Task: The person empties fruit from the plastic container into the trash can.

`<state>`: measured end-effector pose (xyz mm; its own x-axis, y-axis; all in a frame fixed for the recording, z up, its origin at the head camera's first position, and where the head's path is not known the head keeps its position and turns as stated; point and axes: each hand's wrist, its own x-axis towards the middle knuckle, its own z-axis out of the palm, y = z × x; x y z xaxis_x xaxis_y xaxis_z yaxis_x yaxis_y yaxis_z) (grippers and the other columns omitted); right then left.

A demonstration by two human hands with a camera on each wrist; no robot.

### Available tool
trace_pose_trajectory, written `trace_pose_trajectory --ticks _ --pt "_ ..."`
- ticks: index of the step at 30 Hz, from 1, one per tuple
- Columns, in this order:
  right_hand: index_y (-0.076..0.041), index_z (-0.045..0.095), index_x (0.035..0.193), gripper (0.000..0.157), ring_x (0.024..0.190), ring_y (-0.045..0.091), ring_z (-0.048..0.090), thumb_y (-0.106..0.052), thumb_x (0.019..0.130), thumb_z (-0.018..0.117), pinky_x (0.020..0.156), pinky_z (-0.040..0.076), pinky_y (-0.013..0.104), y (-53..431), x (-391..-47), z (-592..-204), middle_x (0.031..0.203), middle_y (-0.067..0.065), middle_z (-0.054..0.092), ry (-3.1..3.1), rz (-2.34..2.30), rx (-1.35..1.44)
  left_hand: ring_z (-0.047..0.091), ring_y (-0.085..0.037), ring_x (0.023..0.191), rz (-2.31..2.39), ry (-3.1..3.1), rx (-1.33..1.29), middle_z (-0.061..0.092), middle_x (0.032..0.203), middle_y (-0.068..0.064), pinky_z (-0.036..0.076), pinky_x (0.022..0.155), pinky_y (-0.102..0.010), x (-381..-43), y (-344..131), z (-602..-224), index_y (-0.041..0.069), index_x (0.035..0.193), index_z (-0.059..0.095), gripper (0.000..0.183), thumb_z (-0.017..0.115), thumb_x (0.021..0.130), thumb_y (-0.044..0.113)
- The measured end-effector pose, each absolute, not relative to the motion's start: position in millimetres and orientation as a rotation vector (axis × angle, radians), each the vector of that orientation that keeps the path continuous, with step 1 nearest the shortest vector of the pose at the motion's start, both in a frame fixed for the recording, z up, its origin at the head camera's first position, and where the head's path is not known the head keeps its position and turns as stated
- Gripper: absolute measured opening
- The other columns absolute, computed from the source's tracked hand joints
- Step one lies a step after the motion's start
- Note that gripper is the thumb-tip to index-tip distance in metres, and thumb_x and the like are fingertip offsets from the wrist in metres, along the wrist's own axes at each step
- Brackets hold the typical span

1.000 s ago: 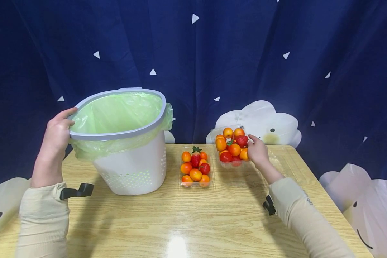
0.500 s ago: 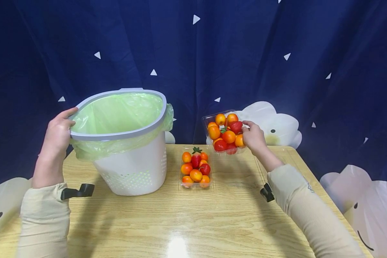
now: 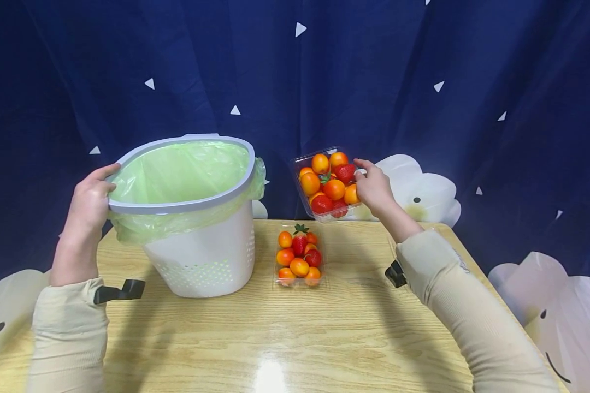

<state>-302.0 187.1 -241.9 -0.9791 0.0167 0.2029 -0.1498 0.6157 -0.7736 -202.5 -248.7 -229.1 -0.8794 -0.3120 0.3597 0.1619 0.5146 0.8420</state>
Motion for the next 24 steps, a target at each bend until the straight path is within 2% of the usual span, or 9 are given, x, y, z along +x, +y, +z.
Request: trace_pose_trajectory --ticks 5,11,24 --pt "-0.011 0.034 0.131 0.041 0.099 0.028 0.046 -0.011 0.09 0.032 0.082 0.041 0.036 177 -305 -236 0.123 0.019 0.042 -2.644 1.328 0.111 0.033 -0.028 0.11 -1.349 -2.288 0.122 0.031 0.132 -0.017 0.025 0.094 -0.039 -202 -249 -229 0.0 0.13 0.03 0.048 0.022 0.084 0.004" --pt "-0.009 0.037 0.129 0.039 0.098 0.026 0.045 -0.009 0.09 0.032 0.081 0.041 0.034 166 -310 -221 0.125 0.016 0.041 -2.632 1.324 0.136 0.034 -0.028 0.109 -1.344 -2.283 0.114 0.033 0.131 -0.018 0.026 0.093 -0.038 -202 -249 -230 -0.001 0.13 0.031 0.047 0.023 0.083 0.003" --pt "-0.015 0.037 0.13 0.04 0.098 0.023 0.044 -0.013 0.09 0.031 0.08 0.042 0.028 141 -310 -182 0.125 0.01 0.041 -2.673 1.253 0.111 0.031 -0.028 0.112 -1.372 -2.259 0.113 0.03 0.132 -0.018 0.023 0.096 -0.037 -203 -249 -230 -0.002 0.13 0.029 0.048 0.023 0.083 0.003"
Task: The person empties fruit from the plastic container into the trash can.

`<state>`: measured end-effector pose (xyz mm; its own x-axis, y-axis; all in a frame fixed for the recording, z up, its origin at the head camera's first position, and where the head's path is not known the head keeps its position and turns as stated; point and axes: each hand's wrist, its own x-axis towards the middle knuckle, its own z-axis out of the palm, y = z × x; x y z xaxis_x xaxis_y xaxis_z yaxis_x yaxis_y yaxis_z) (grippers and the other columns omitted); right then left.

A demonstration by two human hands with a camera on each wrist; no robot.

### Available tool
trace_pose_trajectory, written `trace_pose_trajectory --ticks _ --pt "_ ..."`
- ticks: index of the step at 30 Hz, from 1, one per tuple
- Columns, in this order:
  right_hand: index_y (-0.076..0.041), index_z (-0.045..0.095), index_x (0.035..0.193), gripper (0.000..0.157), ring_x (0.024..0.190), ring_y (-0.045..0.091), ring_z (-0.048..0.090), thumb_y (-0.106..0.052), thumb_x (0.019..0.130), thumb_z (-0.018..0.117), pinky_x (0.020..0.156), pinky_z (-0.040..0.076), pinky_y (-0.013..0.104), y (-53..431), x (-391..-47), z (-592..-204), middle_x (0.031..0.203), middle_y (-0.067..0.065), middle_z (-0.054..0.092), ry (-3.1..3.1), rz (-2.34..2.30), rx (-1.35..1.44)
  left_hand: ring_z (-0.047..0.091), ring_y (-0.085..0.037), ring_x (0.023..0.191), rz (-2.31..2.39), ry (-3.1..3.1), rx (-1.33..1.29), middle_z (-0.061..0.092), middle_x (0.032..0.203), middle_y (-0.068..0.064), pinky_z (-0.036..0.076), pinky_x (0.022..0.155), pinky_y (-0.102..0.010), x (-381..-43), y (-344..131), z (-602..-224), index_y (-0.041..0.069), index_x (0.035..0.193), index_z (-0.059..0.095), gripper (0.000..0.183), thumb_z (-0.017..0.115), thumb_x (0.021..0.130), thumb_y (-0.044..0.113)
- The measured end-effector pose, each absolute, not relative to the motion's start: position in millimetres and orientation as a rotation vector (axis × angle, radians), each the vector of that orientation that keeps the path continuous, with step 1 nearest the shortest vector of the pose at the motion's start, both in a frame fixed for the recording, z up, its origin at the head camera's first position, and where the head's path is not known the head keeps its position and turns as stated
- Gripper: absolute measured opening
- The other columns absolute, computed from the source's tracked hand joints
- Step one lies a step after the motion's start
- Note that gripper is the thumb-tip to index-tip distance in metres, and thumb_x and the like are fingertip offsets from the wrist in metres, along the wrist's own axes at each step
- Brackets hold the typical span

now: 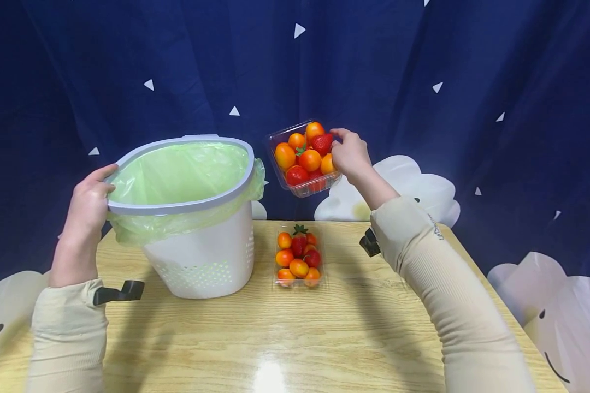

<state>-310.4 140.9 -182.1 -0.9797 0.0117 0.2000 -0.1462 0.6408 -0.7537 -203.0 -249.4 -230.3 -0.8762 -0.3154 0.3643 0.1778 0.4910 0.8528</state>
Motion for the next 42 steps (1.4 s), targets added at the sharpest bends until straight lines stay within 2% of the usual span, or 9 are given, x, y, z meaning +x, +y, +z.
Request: trace_pose_trajectory --ticks 11,32,42 --pt "-0.017 0.029 0.133 0.041 0.101 0.02 0.042 -0.015 0.092 0.029 0.084 0.04 0.025 122 -307 -152 0.129 0.007 0.036 -2.665 1.386 0.15 0.028 -0.027 0.116 -1.382 -2.261 0.114 0.028 0.133 -0.018 0.019 0.098 -0.036 -203 -249 -229 -0.003 0.131 0.027 0.048 0.023 0.083 0.003" --pt "-0.021 0.037 0.129 0.039 0.099 0.014 0.043 -0.016 0.091 0.032 0.081 0.041 0.021 62 -305 -123 0.127 0.001 0.039 -2.612 1.41 0.185 0.025 -0.026 0.119 -1.384 -2.256 0.135 0.025 0.135 -0.017 0.017 0.1 -0.035 -201 -252 -228 -0.002 0.132 0.024 0.048 0.022 0.084 0.004" --pt "-0.022 0.041 0.127 0.038 0.097 0.013 0.045 -0.016 0.09 0.034 0.079 0.041 0.021 31 -304 -121 0.125 -0.001 0.043 -2.597 1.338 0.214 0.027 -0.027 0.116 -1.364 -2.258 0.14 0.027 0.134 -0.018 0.019 0.098 -0.036 -200 -253 -229 -0.002 0.131 0.026 0.049 0.023 0.083 0.003"
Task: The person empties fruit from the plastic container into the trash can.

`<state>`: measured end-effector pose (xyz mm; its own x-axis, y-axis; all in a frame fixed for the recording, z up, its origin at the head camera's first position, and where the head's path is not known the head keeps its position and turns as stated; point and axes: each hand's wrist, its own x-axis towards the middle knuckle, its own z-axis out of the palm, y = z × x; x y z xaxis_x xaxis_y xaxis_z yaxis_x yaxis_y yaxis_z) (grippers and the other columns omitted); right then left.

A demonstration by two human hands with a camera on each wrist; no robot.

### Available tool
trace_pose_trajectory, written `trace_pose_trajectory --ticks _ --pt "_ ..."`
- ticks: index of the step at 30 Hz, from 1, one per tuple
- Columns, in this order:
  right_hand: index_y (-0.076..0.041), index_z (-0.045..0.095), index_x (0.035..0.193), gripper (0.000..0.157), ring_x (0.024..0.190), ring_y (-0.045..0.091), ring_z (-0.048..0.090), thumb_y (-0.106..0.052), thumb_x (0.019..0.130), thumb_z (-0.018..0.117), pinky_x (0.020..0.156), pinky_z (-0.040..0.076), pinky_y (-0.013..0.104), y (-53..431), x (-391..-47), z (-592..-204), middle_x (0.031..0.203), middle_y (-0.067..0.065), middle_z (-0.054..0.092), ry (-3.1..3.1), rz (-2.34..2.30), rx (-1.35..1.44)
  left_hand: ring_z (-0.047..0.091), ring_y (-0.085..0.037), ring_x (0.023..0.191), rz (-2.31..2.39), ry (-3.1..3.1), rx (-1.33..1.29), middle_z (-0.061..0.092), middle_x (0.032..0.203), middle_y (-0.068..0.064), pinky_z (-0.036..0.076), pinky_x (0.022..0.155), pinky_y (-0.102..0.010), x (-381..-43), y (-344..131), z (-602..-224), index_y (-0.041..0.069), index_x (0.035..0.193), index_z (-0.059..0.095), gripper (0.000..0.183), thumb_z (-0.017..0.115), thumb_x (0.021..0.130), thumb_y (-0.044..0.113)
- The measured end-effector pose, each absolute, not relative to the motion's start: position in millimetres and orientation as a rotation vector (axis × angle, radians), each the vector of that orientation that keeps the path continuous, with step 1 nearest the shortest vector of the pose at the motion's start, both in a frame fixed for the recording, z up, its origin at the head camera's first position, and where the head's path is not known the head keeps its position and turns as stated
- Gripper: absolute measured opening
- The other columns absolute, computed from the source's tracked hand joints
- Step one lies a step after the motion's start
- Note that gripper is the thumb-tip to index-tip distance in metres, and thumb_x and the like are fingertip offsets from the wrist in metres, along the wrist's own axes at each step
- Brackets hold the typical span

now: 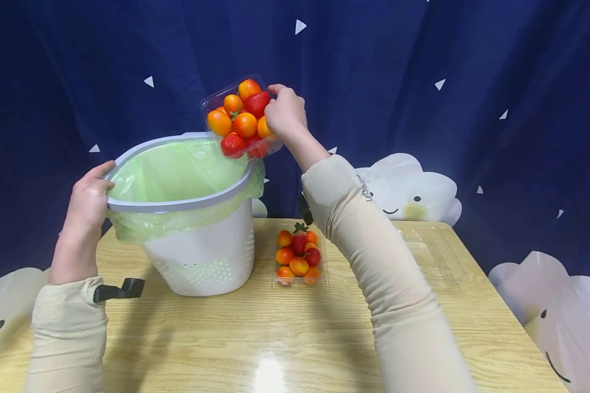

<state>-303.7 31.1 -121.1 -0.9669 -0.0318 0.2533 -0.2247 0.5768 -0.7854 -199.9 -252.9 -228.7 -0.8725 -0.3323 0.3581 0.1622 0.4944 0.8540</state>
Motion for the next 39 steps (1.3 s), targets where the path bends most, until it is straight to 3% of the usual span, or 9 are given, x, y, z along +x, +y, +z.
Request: trace_pose_trajectory --ticks 6,20,39 --pt "-0.022 0.042 0.126 0.038 0.099 0.012 0.045 -0.016 0.09 0.034 0.078 0.04 0.02 12 -303 -125 0.126 -0.002 0.044 -2.594 1.278 0.275 0.027 -0.025 0.117 -1.379 -2.251 0.15 0.027 0.134 -0.017 0.019 0.099 -0.035 -199 -253 -228 -0.002 0.132 0.026 0.049 0.023 0.083 0.003" --pt "-0.026 0.04 0.127 0.038 0.11 0.008 0.042 -0.017 0.09 0.036 0.093 0.03 0.02 -13 -303 -140 0.126 -0.008 0.043 -2.523 1.193 0.378 0.027 -0.026 0.116 -1.403 -2.243 0.158 0.026 0.135 -0.016 0.019 0.098 -0.035 -198 -252 -228 0.0 0.132 0.026 0.049 0.022 0.084 0.003" --pt "-0.025 0.042 0.126 0.039 0.106 -0.003 0.043 -0.011 0.089 0.041 0.087 0.03 0.009 -31 -306 -160 0.12 -0.012 0.049 -2.37 1.246 0.64 0.029 -0.026 0.115 -1.36 -2.253 0.157 0.029 0.133 -0.016 0.02 0.098 -0.035 -197 -250 -227 -0.001 0.131 0.029 0.049 0.024 0.082 0.002"
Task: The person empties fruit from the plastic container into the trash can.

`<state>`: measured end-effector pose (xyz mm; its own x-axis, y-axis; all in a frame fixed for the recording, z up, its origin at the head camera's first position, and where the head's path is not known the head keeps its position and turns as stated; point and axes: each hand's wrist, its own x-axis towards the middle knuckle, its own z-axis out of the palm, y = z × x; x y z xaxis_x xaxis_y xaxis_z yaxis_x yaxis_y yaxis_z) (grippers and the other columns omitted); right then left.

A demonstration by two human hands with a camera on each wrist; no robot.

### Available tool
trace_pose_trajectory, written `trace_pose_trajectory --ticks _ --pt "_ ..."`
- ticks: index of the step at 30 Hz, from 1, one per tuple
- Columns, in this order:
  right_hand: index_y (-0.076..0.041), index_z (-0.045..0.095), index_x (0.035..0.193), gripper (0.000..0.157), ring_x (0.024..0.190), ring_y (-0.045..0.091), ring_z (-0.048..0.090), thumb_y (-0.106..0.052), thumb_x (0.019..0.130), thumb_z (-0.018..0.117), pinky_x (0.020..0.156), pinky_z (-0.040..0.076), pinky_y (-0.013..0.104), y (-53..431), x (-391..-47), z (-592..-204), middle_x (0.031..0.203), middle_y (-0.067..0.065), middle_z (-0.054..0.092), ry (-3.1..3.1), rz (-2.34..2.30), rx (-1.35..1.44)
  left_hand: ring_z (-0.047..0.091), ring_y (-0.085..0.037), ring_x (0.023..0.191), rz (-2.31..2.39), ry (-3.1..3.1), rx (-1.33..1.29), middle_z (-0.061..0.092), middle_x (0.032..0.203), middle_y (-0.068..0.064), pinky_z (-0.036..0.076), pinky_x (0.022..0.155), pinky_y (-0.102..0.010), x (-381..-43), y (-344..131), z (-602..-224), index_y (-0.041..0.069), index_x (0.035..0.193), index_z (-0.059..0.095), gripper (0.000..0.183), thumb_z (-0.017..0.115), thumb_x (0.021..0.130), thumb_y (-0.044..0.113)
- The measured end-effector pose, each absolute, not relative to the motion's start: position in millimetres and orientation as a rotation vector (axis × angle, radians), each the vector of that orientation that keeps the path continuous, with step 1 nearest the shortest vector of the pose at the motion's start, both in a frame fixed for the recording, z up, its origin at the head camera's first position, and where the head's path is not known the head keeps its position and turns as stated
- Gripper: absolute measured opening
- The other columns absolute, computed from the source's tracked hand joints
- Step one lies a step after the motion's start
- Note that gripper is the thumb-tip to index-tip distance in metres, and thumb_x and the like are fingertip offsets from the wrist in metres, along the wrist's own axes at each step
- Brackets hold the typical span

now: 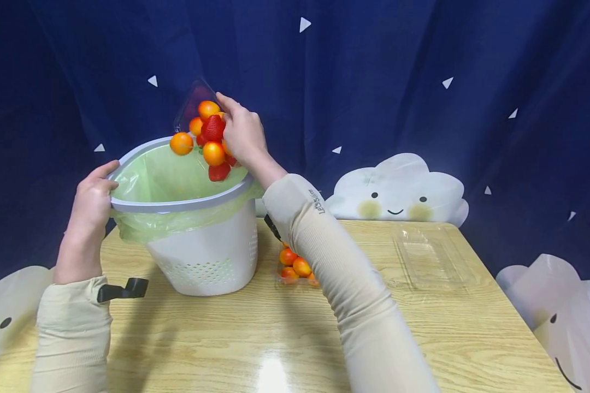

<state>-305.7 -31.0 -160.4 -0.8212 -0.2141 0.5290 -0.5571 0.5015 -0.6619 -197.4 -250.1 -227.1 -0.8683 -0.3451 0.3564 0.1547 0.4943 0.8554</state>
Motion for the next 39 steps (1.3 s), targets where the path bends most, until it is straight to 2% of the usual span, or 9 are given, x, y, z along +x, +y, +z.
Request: trace_pose_trajectory --ticks 7,16,20,26,32,35,38,39 --pt "-0.026 0.043 0.125 0.039 0.106 -0.006 0.041 -0.011 0.089 0.041 0.087 0.03 0.009 -29 -305 -162 0.12 -0.014 0.048 -2.316 1.271 0.71 0.028 -0.026 0.116 -1.372 -2.25 0.157 0.029 0.134 -0.015 0.02 0.098 -0.035 -198 -252 -228 0.0 0.131 0.028 0.049 0.023 0.083 0.002" --pt "-0.026 0.045 0.124 0.039 0.104 -0.003 0.044 -0.011 0.088 0.043 0.087 0.03 0.01 -23 -304 -165 0.12 -0.014 0.048 -2.278 1.323 0.872 0.028 -0.025 0.117 -1.38 -2.253 0.158 0.028 0.135 -0.015 0.02 0.098 -0.035 -198 -252 -229 0.0 0.132 0.027 0.049 0.023 0.083 0.003" --pt "-0.025 0.044 0.124 0.039 0.108 -0.006 0.039 -0.01 0.088 0.042 0.088 0.029 0.01 -22 -304 -163 0.12 -0.014 0.047 -2.262 1.365 0.901 0.028 -0.025 0.116 -1.386 -2.249 0.161 0.028 0.135 -0.015 0.019 0.098 -0.034 -198 -252 -228 0.0 0.132 0.027 0.049 0.023 0.082 0.003" --pt "-0.026 0.043 0.125 0.041 0.108 -0.006 0.04 -0.009 0.087 0.043 0.086 0.032 0.011 -21 -304 -162 0.12 -0.015 0.047 -2.247 1.365 0.918 0.028 -0.024 0.117 -1.396 -2.243 0.171 0.027 0.135 -0.015 0.019 0.098 -0.033 -197 -252 -228 0.001 0.132 0.028 0.049 0.023 0.083 0.004" --pt "-0.025 0.043 0.125 0.041 0.109 -0.008 0.037 -0.009 0.087 0.043 0.088 0.03 0.011 -20 -301 -161 0.122 -0.015 0.045 -2.221 1.36 0.974 0.028 -0.024 0.116 -1.388 -2.248 0.169 0.028 0.135 -0.014 0.02 0.098 -0.034 -197 -251 -228 0.001 0.132 0.028 0.049 0.024 0.083 0.004" --pt "-0.022 0.042 0.126 0.041 0.108 -0.006 0.039 -0.007 0.087 0.043 0.082 0.036 0.012 -19 -292 -156 0.124 -0.013 0.044 -2.219 1.379 0.987 0.028 -0.024 0.116 -1.39 -2.247 0.17 0.028 0.135 -0.014 0.019 0.098 -0.034 -197 -251 -228 0.001 0.132 0.028 0.049 0.024 0.083 0.003" --pt "-0.018 0.041 0.127 0.041 0.109 -0.003 0.039 -0.005 0.087 0.042 0.082 0.036 0.013 -17 -281 -151 0.126 -0.009 0.043 -2.219 1.399 0.987 0.028 -0.024 0.116 -1.39 -2.243 0.17 0.028 0.135 -0.014 0.019 0.098 -0.033 -197 -251 -227 0.001 0.132 0.028 0.049 0.024 0.083 0.003" --pt "-0.016 0.041 0.127 0.041 0.105 -0.002 0.044 -0.004 0.087 0.042 0.078 0.038 0.014 -17 -277 -149 0.126 -0.008 0.043 -2.22 1.393 0.987 0.028 -0.024 0.116 -1.392 -2.242 0.169 0.028 0.135 -0.014 0.019 0.098 -0.033 -197 -251 -227 0.001 0.132 0.028 0.049 0.024 0.083 0.003"
